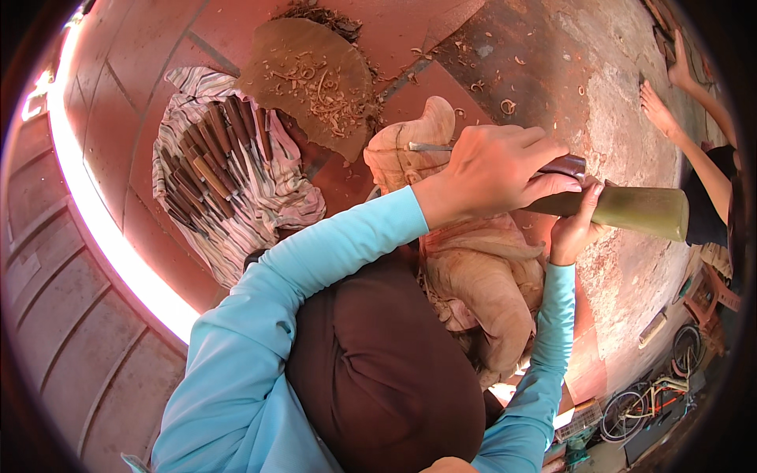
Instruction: The person carves a wooden sculpture of a figure using a chisel and a wooden mallet. They repeatedly strike the chisel to shape the wood, focusing on the torso and limbs of the figure.
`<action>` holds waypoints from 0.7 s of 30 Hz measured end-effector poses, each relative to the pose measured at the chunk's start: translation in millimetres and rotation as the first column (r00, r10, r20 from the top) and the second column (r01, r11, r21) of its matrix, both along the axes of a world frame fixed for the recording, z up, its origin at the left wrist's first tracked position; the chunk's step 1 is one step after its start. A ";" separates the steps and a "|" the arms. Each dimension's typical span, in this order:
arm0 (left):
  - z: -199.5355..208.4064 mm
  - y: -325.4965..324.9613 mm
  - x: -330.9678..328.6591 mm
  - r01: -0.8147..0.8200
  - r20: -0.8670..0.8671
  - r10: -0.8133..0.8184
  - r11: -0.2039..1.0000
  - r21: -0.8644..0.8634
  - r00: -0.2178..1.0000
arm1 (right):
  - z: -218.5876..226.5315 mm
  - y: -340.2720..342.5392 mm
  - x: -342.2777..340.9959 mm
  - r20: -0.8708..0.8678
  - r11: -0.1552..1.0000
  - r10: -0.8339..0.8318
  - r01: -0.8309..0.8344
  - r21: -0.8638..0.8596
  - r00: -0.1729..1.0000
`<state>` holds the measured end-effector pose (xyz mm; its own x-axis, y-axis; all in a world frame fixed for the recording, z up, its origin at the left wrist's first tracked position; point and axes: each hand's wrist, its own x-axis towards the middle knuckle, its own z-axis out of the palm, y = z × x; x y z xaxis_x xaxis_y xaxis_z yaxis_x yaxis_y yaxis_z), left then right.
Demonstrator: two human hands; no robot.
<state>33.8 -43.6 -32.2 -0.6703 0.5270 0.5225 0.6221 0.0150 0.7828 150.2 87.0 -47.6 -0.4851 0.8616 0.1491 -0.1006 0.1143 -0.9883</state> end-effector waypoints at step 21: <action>-2.4 -4.2 -2.2 -0.041 -0.024 0.042 0.999 0.025 0.999 | -17.1 18.2 14.7 0.371 0.951 0.109 -0.205 0.231 0.922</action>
